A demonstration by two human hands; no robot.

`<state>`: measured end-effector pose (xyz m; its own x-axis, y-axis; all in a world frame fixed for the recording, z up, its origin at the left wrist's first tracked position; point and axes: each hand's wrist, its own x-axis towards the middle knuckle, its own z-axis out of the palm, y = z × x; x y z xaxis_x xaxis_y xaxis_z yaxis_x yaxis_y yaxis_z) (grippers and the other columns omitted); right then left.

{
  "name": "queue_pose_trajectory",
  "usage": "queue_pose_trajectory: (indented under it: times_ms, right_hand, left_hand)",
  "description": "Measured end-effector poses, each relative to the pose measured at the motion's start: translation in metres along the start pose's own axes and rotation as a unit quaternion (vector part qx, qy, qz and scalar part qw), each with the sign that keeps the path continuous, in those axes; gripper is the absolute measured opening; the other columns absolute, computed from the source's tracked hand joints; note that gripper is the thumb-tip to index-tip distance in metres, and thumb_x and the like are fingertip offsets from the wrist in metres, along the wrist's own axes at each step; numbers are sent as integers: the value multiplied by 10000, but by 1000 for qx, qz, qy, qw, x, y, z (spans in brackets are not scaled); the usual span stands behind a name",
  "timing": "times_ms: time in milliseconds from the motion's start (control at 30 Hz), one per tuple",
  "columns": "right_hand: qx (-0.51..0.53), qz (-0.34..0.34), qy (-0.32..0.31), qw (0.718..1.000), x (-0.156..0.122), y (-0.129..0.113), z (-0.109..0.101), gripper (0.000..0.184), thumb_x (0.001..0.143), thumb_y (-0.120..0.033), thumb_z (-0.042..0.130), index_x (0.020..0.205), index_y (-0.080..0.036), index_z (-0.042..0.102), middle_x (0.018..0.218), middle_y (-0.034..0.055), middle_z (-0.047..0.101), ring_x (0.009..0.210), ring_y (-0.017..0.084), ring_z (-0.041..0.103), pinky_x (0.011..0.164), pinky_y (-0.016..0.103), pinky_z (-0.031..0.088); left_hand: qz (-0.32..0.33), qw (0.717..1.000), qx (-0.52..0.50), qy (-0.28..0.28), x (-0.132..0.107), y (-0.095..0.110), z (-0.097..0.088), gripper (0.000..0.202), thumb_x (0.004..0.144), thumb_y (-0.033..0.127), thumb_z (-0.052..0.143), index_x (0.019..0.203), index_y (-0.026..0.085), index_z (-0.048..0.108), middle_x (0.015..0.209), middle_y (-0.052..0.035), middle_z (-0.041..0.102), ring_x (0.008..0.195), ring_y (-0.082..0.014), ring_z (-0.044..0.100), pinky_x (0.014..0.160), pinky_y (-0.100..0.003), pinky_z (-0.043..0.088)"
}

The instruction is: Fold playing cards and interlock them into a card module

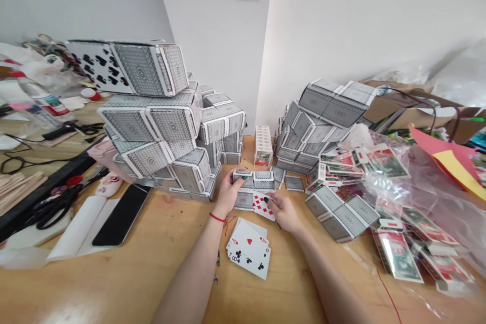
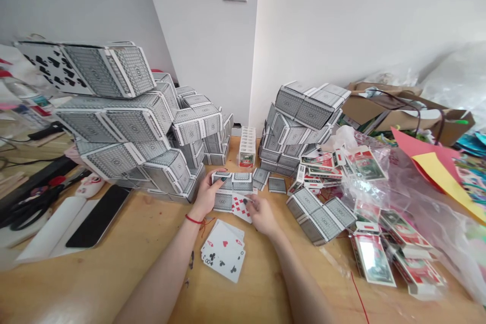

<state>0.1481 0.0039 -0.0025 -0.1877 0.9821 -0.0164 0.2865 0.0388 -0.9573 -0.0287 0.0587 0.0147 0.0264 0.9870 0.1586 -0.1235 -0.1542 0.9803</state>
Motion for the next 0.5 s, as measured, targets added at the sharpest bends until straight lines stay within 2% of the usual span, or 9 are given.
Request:
queue_pose_trajectory:
  times_ms: [333, 500]
  right_hand:
    - [16, 13, 0, 1000, 3, 2, 2, 288, 789, -300, 442, 966, -123, 584, 673, 25, 610, 538, 127, 517, 495, 225, 399]
    - [33, -16, -17, 999, 3, -4, 1, 298, 783, -287, 443, 1003, -147, 587, 787, 39, 646, 663, 162, 578, 628, 279, 459]
  left_hand:
    - [2, 1000, 9, -1, 2, -1, -1, 258, 702, 204, 544, 956, 173, 577, 1002, -42, 589, 929, -167, 529, 854, -293, 375]
    - [13, 1000, 28, -8, 2, 0, -2, 254, 714, 186, 526, 963, 175, 573, 1023, -45, 583, 955, -167, 521, 866, -291, 367]
